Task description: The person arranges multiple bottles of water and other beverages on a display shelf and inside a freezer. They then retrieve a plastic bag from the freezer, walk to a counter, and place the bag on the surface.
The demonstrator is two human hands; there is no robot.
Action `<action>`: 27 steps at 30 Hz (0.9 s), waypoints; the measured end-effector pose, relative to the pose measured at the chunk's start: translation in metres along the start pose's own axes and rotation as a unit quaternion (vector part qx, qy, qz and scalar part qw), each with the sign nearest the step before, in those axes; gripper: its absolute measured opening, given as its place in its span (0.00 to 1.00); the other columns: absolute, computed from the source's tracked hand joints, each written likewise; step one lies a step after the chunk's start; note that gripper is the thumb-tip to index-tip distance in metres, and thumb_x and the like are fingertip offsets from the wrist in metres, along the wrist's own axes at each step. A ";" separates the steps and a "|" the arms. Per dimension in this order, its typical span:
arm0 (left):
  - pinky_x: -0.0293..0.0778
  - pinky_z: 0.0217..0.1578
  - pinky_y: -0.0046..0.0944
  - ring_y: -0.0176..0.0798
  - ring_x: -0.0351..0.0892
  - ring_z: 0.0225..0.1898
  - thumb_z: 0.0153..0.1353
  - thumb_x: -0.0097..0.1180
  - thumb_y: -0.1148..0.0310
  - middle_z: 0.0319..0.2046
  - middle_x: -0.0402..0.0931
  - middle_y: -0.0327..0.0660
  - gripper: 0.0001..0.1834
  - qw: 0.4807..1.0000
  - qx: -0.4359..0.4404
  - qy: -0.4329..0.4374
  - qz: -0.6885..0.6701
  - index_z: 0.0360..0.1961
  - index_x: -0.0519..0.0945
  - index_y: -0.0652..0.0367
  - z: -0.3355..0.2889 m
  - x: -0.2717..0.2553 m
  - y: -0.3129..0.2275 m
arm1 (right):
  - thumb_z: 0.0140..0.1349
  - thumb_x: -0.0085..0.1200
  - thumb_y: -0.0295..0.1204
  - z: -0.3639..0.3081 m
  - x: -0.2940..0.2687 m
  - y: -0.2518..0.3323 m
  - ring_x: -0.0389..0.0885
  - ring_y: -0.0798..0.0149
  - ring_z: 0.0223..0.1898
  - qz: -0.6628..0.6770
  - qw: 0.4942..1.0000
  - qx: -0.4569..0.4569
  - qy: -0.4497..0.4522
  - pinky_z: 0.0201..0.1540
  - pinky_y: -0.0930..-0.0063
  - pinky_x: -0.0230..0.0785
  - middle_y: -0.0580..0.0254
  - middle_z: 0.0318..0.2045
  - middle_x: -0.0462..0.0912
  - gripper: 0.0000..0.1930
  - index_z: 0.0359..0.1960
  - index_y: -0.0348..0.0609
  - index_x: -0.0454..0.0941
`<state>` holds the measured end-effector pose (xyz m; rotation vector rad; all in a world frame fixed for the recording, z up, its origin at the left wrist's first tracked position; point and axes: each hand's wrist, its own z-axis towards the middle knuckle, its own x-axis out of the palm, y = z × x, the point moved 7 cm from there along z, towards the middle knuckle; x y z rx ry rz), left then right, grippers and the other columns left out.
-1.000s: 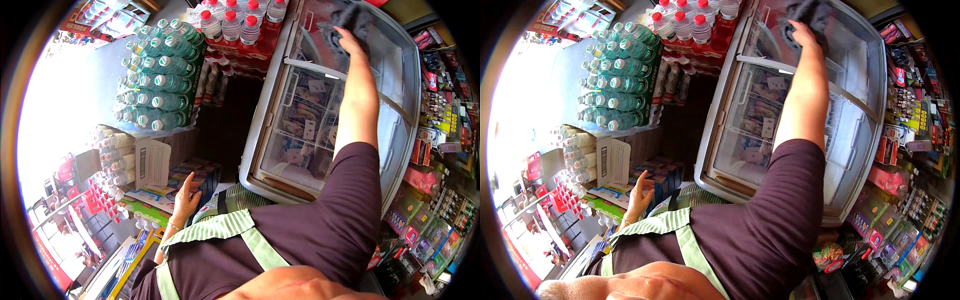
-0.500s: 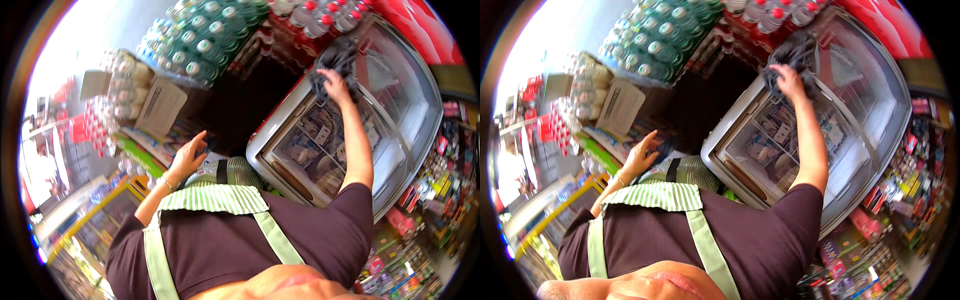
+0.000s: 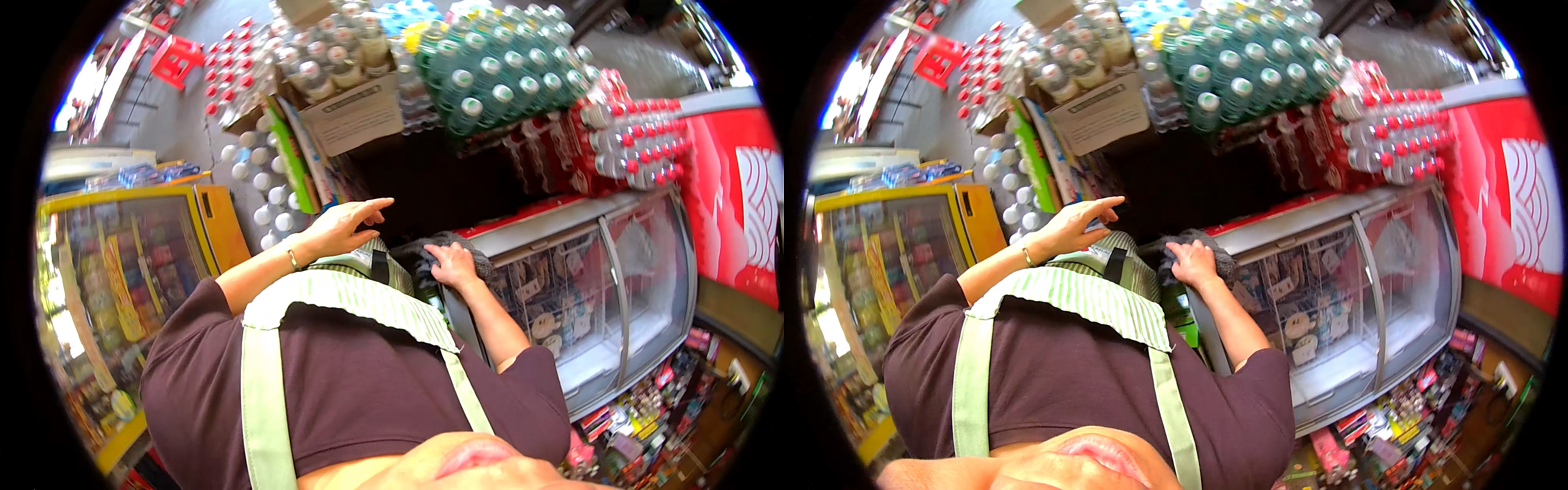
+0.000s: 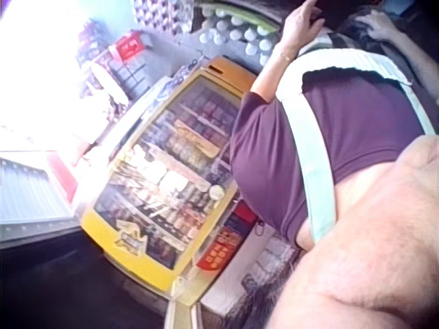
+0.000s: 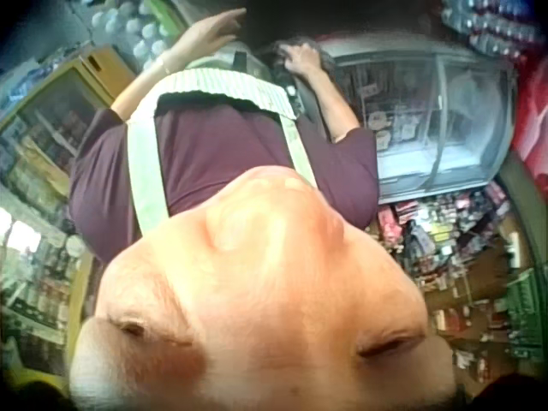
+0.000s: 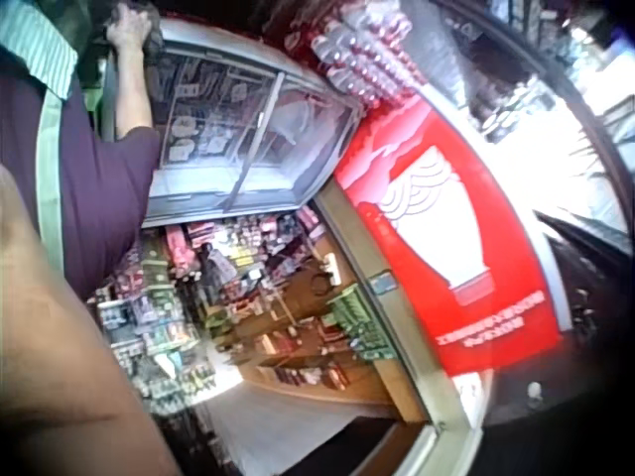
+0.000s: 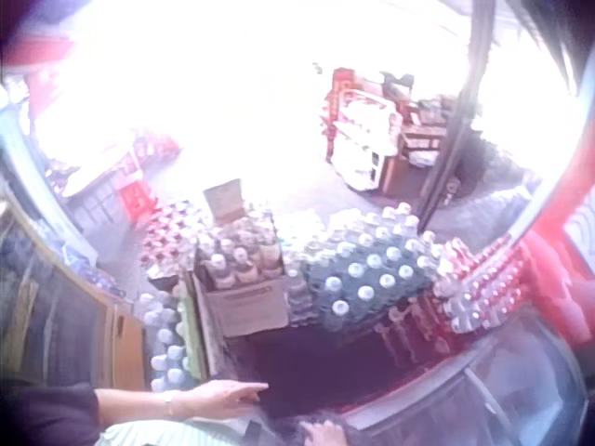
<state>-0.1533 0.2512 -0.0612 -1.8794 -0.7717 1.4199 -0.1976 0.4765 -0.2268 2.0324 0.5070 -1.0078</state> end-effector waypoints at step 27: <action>0.65 0.21 0.29 0.28 0.66 0.16 0.55 0.63 0.75 0.16 0.72 0.35 0.21 0.879 -0.128 -0.443 -0.121 0.52 0.80 0.55 -0.518 -0.178 0.240 | 0.59 0.53 0.45 0.093 0.124 0.328 0.82 0.48 0.43 -0.074 0.974 0.032 0.214 0.46 0.57 0.72 0.47 0.38 0.83 0.18 0.40 0.44 0.81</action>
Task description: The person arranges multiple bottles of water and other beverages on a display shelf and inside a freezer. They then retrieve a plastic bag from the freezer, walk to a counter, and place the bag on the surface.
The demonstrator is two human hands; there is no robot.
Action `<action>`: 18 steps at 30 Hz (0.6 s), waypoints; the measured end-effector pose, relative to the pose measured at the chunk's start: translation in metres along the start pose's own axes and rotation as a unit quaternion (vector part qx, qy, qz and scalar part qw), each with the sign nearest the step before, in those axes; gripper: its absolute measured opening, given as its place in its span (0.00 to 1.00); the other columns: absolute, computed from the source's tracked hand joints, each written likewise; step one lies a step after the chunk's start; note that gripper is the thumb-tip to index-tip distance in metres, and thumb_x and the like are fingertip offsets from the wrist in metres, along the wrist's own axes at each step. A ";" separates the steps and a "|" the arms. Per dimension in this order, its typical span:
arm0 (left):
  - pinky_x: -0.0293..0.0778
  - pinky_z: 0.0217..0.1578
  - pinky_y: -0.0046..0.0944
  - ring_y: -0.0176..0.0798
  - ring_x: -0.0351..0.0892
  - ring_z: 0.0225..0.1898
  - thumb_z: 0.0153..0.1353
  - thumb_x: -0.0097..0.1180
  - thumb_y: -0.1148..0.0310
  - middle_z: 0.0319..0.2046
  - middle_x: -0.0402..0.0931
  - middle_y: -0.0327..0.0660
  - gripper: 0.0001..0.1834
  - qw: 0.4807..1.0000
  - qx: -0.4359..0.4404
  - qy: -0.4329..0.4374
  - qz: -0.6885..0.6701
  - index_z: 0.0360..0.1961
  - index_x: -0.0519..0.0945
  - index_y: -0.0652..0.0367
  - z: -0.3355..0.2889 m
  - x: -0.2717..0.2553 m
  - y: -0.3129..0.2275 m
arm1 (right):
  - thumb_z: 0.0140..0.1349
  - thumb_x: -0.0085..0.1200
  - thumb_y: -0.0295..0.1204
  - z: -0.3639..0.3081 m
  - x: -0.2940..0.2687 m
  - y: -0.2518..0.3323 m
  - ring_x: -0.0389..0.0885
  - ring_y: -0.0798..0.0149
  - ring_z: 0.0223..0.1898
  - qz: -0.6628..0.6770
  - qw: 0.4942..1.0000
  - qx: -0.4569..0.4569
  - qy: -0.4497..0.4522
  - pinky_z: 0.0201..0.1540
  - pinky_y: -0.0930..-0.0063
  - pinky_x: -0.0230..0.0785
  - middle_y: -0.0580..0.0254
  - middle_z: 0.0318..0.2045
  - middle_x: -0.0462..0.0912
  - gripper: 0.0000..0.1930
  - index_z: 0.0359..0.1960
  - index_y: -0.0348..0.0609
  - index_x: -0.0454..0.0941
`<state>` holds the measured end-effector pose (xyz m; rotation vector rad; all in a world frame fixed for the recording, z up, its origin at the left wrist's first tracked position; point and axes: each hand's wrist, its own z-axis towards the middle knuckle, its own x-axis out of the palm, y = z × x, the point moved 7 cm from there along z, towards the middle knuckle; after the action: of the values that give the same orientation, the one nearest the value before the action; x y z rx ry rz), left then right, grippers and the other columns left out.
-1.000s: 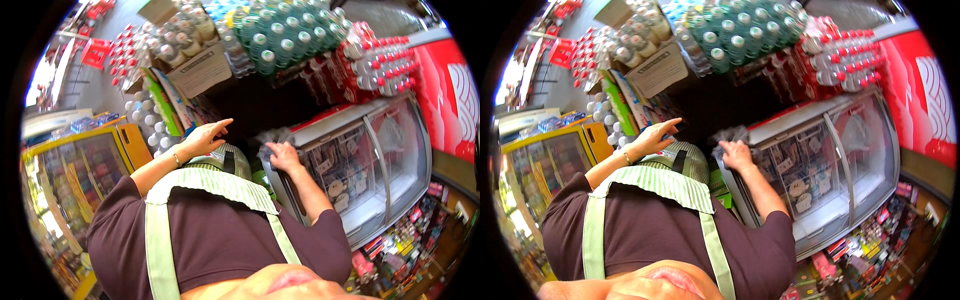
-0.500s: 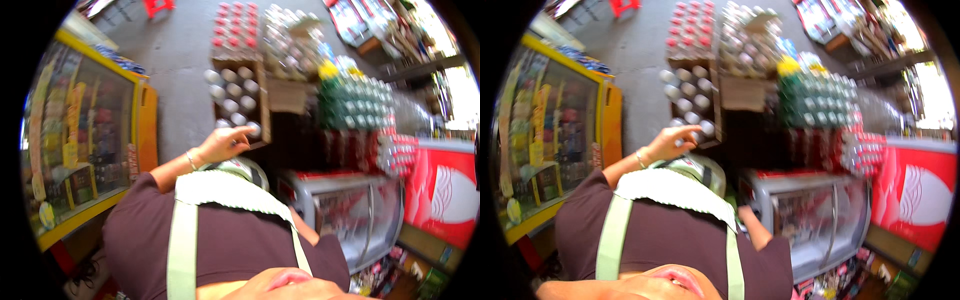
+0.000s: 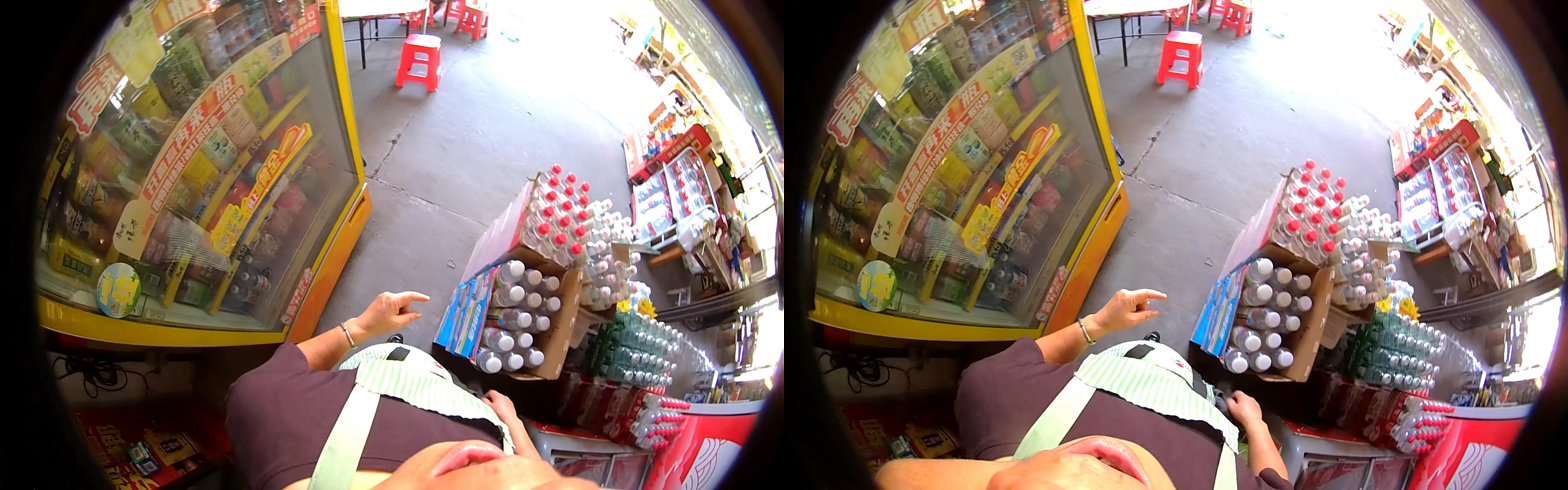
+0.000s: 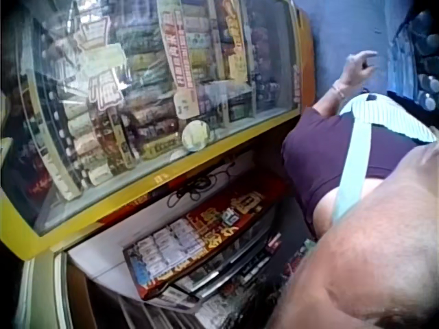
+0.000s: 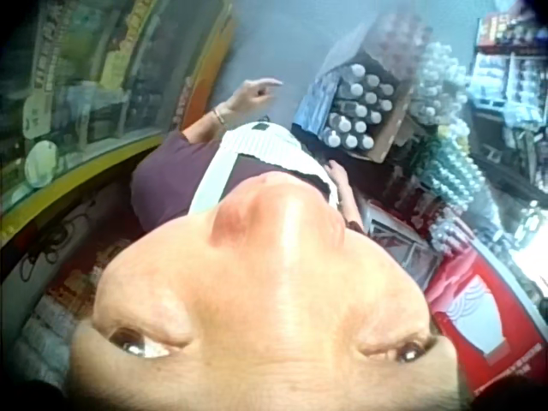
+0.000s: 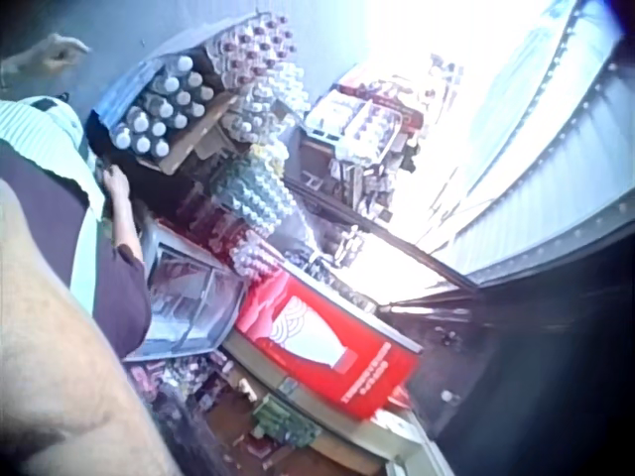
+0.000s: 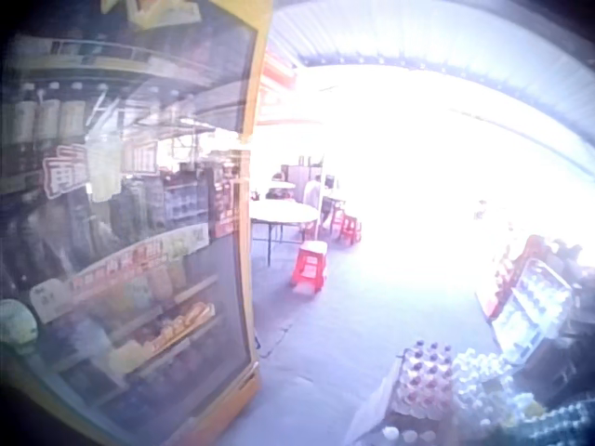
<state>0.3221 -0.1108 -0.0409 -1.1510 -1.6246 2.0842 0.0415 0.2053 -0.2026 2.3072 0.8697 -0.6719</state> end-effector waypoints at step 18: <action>0.73 0.37 0.29 0.25 0.75 0.36 0.54 0.66 0.75 0.33 0.78 0.34 0.17 0.980 -0.057 -0.081 -0.172 0.44 0.76 0.65 -0.052 -0.052 -0.029 | 0.55 0.54 0.20 -0.034 -0.193 0.348 0.78 0.57 0.47 0.107 0.747 -0.586 -0.297 0.53 0.61 0.66 0.62 0.40 0.82 0.16 0.46 0.48 0.79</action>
<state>0.3854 -0.0973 0.0042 -0.6809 -1.8825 1.9207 0.1687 -0.0690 0.0587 0.9205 0.4487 -0.4708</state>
